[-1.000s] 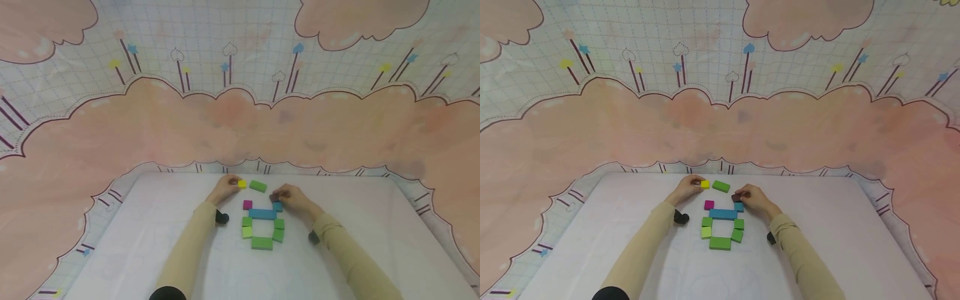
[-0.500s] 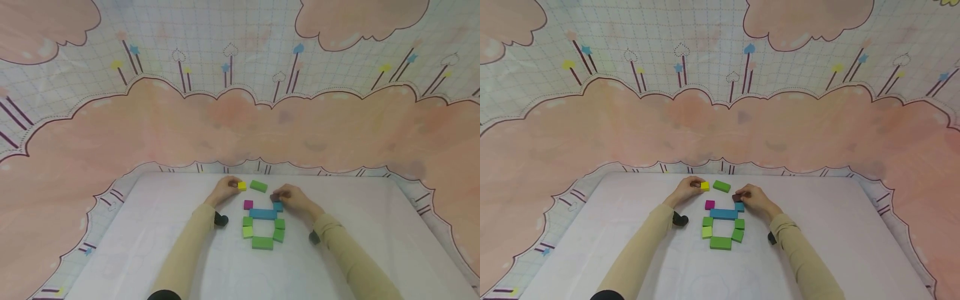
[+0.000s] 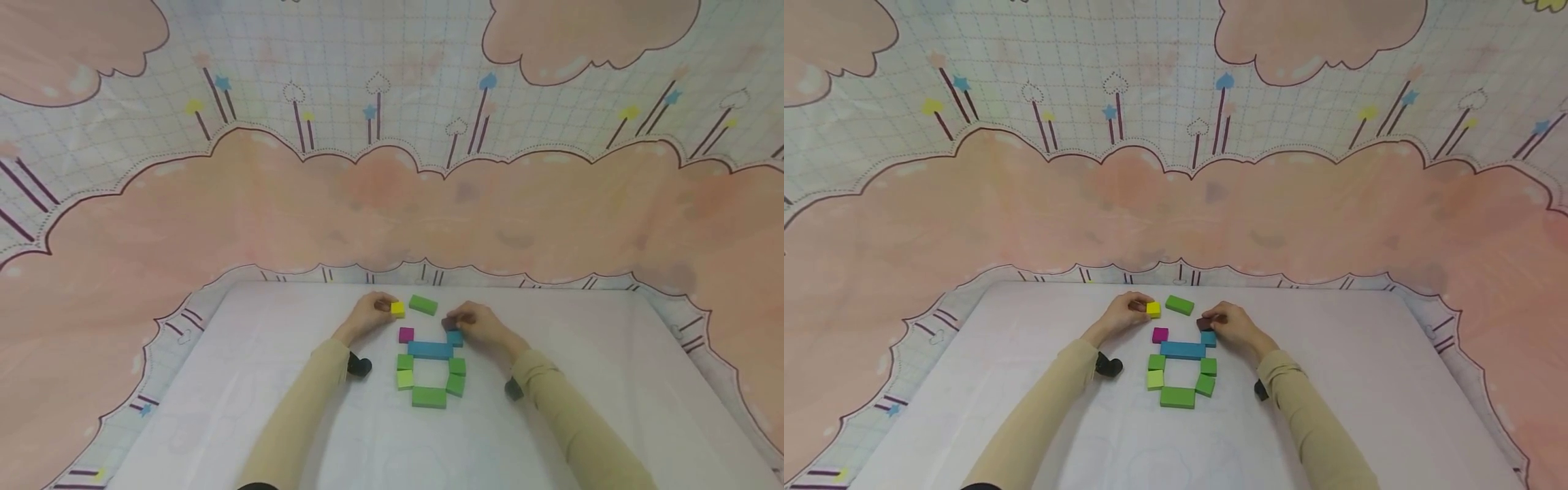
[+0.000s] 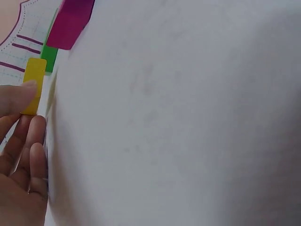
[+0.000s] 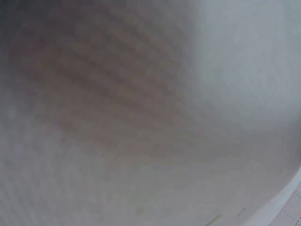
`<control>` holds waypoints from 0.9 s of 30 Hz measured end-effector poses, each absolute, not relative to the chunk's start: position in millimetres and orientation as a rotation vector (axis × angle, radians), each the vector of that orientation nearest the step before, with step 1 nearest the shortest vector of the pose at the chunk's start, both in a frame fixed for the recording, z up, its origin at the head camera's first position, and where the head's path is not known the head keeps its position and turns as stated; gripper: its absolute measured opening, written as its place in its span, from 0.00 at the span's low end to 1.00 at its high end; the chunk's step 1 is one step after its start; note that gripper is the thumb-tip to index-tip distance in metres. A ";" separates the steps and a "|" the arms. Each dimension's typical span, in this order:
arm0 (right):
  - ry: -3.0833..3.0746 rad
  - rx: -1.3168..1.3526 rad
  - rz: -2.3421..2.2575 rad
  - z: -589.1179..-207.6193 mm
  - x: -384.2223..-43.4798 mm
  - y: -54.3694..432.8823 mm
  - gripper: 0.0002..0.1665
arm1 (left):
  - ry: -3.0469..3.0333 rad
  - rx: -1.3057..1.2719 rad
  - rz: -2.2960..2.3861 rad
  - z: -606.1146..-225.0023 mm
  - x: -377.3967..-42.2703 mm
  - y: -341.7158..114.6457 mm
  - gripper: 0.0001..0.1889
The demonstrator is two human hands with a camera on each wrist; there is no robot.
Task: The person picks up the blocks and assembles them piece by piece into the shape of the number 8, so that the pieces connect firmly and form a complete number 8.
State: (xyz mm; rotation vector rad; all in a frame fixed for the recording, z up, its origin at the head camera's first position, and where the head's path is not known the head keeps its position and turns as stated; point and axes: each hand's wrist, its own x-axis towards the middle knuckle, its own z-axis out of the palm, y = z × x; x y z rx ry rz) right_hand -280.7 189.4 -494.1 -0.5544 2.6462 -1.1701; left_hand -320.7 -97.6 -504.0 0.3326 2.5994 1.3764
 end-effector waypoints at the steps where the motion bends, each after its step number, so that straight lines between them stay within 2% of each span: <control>1: 2.650 -0.563 -1.166 -493.7 -281.0 189.7 0.18 | 2.593 0.331 1.375 -503.6 -320.3 -97.2 0.19; 27: 2.606 -0.476 -1.217 -489.3 -278.0 188.3 0.19 | 2.539 0.471 1.234 -495.8 -316.9 -78.5 0.18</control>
